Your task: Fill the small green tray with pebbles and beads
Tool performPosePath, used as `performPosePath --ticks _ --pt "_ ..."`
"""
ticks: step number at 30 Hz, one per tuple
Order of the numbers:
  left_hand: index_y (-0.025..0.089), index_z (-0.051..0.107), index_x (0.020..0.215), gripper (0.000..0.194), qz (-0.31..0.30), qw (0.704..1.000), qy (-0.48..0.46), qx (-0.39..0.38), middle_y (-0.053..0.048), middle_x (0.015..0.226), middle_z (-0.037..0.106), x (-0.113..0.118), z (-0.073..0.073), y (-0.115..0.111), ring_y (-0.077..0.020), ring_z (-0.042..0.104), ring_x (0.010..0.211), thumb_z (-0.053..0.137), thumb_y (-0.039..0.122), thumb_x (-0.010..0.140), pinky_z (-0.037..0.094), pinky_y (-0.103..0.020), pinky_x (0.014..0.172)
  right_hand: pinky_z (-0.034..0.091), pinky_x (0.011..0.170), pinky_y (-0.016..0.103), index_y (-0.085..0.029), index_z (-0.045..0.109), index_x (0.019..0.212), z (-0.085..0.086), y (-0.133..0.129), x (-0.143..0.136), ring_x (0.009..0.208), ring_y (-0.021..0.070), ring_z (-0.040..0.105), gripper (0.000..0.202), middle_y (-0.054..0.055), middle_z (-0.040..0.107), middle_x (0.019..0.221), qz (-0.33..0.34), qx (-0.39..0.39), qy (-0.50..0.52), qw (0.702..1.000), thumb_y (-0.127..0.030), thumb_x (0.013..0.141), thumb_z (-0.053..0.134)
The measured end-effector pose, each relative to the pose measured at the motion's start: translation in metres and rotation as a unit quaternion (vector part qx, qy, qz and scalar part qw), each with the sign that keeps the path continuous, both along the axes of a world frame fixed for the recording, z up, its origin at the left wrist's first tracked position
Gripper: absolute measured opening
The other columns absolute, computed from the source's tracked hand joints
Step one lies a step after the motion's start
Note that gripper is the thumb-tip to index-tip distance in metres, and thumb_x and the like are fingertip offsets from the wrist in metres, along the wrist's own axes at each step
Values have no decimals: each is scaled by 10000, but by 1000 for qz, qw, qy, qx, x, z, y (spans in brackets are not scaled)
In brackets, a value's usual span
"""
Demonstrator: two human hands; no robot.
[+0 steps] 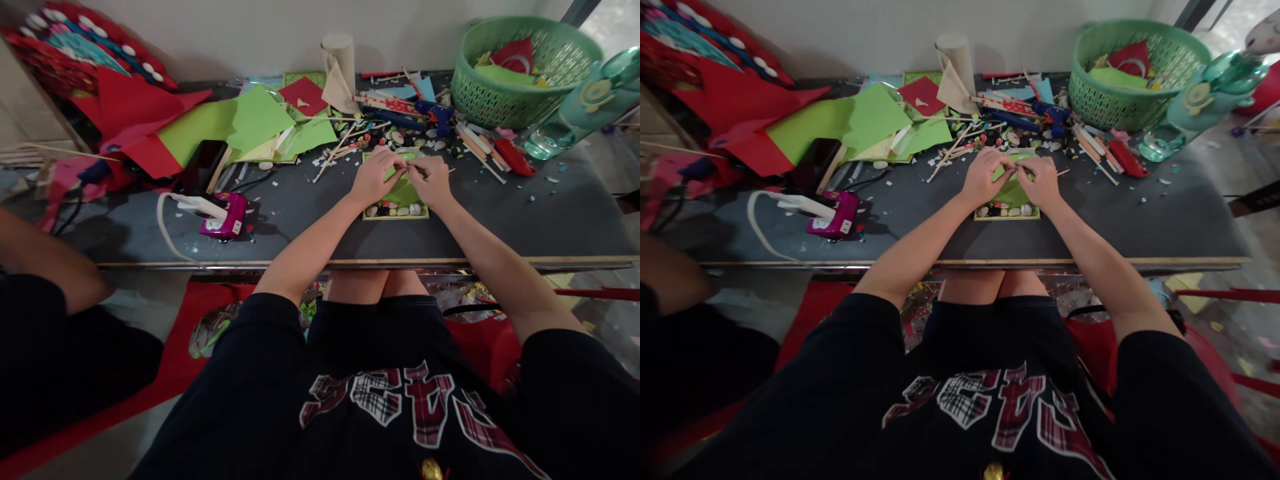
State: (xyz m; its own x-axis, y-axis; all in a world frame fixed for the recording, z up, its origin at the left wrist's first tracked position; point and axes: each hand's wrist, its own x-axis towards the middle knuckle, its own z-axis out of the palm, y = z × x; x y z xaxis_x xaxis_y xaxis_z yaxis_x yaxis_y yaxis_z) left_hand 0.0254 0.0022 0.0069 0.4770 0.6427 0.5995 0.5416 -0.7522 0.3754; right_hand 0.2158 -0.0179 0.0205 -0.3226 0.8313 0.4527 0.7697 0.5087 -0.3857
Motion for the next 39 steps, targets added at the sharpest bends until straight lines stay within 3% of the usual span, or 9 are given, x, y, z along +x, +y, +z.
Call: performPosePath --ticks 5,12,14,17,22,26,32,35,39 --pt "262 646 1093 517 0 1000 7 8 -105 990 717 1 0 -2 -260 664 1094 297 637 1025 523 -463 1000 497 981 479 -250 736 893 -2 -1 -3 846 268 696 271 66 743 823 -49 20 32 998 -304 903 470" --pt "284 498 1382 637 59 997 -54 24 -151 1211 661 3 3 -8 -283 637 1159 278 723 977 516 -444 996 511 968 516 -233 755 1018 -7 5 0 858 285 696 333 94 736 835 -68 28 13 997 -322 941 443" --pt "289 571 1312 602 56 997 -38 38 -147 1231 658 3 4 -8 -279 639 1156 269 699 991 517 -436 990 510 966 518 -241 755 1007 -7 5 0 850 284 695 328 87 735 830 -66 26 6 997 -304 935 441" --pt "271 680 1105 540 51 998 4 42 -110 1065 711 4 5 -9 -261 662 1080 261 605 1036 532 -421 947 498 977 511 -258 749 937 -5 3 -2 869 279 697 295 67 740 841 -54 30 10 998 -277 903 457" --pt "244 674 995 488 41 997 15 63 -101 976 710 5 4 -10 -253 658 1033 285 532 1057 540 -402 888 487 951 505 -246 720 809 -1 -2 -5 830 281 687 231 63 714 772 -52 31 19 998 -267 850 493" --pt "223 636 991 497 16 997 44 67 -122 988 684 6 0 -7 -268 641 1039 226 493 1066 535 -403 852 491 914 484 -240 574 595 3 -5 -6 704 240 629 210 31 582 598 -48 19 20 998 -260 795 515" --pt "204 603 990 541 2 994 67 86 -143 997 649 10 -9 2 -286 610 1040 118 428 1070 510 -429 851 455 745 399 -236 353 505 8 -8 -7 520 146 402 280 -13 348 501 2 19 112 994 -256 725 526" --pt "197 590 1011 543 -4 994 58 95 -138 1005 638 10 -13 6 -280 605 1047 106 434 1072 492 -442 898 312 569 327 -227 264 509 8 -7 -10 503 101 235 315 -39 224 511 45 12 199 979 -257 695 517" --pt "205 579 1008 518 -9 994 50 101 -116 984 621 10 -12 6 -268 605 1042 131 456 1076 482 -449 923 261 526 292 -208 436 513 4 -2 -12 504 94 293 247 -32 328 509 33 12 272 962 -292 722 538"
